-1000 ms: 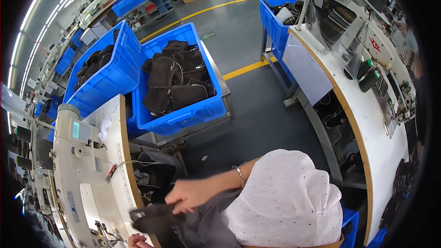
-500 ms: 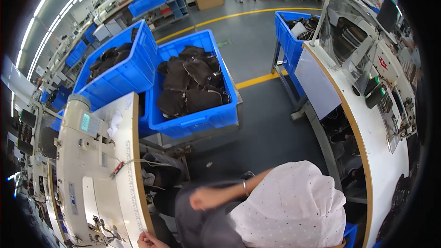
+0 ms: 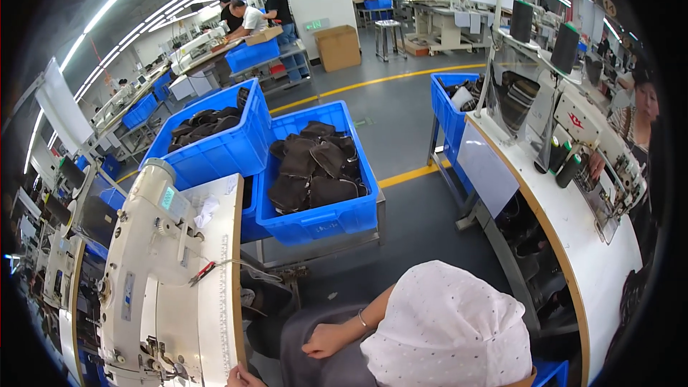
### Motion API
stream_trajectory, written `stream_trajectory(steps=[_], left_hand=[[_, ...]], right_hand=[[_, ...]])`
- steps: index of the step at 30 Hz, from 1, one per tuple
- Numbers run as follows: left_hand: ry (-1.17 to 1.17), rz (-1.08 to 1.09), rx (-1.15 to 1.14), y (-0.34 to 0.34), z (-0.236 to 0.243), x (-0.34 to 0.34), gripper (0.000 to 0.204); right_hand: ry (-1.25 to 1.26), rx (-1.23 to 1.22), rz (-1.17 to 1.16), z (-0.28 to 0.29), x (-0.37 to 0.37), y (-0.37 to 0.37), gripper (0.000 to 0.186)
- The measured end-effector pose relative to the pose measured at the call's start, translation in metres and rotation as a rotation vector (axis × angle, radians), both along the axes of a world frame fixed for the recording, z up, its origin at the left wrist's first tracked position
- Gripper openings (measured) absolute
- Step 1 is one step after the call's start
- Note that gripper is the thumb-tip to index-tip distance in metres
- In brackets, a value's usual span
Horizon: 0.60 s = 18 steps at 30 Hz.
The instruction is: Sewing small black fabric or leather pouches using an industrial sewing machine in a workshop environment.
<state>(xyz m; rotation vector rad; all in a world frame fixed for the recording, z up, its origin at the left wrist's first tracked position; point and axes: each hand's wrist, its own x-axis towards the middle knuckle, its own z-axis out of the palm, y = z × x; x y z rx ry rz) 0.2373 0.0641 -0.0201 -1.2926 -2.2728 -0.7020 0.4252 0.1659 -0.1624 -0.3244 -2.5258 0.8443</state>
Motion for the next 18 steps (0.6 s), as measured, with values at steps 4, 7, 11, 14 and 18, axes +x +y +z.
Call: stream_trajectory(steps=[4,7,11,14,18], left_hand=[[0.137,-0.019,0.054,-0.001,-0.013,-0.009,0.019],[0.251,-0.007,0.1,-0.001,-0.02,-0.009,0.015],[0.341,-0.025,0.196,-0.003,-0.024,-0.008,0.012],[0.373,-0.054,0.246,-0.003,-0.019,-0.005,0.013],[0.326,-0.124,0.223,-0.008,-0.037,-0.006,0.014]], right_hand=[[-0.049,0.127,0.06,-0.001,-0.024,0.004,0.018],[-0.02,0.191,0.1,-0.001,-0.044,0.011,0.02],[-0.183,0.226,0.141,0.005,-0.071,0.018,0.019],[-0.11,0.323,0.169,0.01,-0.078,0.02,0.019],[-0.099,0.332,0.059,-0.014,-0.075,0.017,0.04]])
